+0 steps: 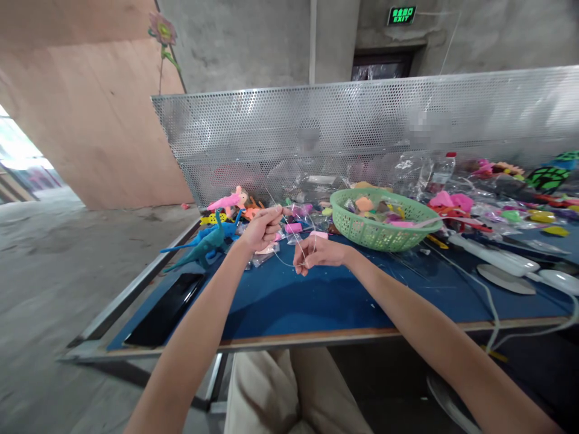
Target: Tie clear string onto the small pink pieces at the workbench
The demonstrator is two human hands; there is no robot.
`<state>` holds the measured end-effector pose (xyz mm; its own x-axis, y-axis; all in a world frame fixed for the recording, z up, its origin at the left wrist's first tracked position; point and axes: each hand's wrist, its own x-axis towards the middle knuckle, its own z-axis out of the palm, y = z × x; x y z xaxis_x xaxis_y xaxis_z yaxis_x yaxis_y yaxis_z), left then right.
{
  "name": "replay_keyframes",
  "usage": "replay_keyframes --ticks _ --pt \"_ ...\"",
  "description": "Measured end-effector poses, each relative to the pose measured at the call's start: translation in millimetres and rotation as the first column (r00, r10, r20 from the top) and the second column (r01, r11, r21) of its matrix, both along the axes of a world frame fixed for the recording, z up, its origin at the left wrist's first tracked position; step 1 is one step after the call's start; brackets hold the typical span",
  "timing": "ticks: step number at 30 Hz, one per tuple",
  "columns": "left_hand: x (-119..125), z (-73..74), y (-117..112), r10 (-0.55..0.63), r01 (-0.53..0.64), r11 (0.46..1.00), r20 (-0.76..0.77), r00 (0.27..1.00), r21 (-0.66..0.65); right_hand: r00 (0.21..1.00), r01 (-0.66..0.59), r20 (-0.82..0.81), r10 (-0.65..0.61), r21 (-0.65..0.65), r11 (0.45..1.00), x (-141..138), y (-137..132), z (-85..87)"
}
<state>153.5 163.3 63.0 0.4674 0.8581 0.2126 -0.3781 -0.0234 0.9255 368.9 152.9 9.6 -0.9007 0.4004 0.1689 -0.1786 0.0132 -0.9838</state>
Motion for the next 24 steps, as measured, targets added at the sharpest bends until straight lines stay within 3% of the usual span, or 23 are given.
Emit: replay_keyframes --ticks 9,20,24 --pt "4 -1.9 -9 -0.217 0.225 0.974 -0.204 0.954 0.017 0.964 -0.207 0.159 0.212 -0.049 0.977 -2 -6 -1.6" --pt "-5 4.5 -7 -0.147 0.157 0.985 -0.131 0.98 0.068 0.994 -0.103 0.024 0.105 -0.06 0.993 -4 -1 -5.8" --pt "-12 4.5 -2 -0.066 0.076 0.99 -0.082 0.994 0.12 1.0 -0.017 -0.015 0.015 -0.075 0.997 -5 -3 -3.5"
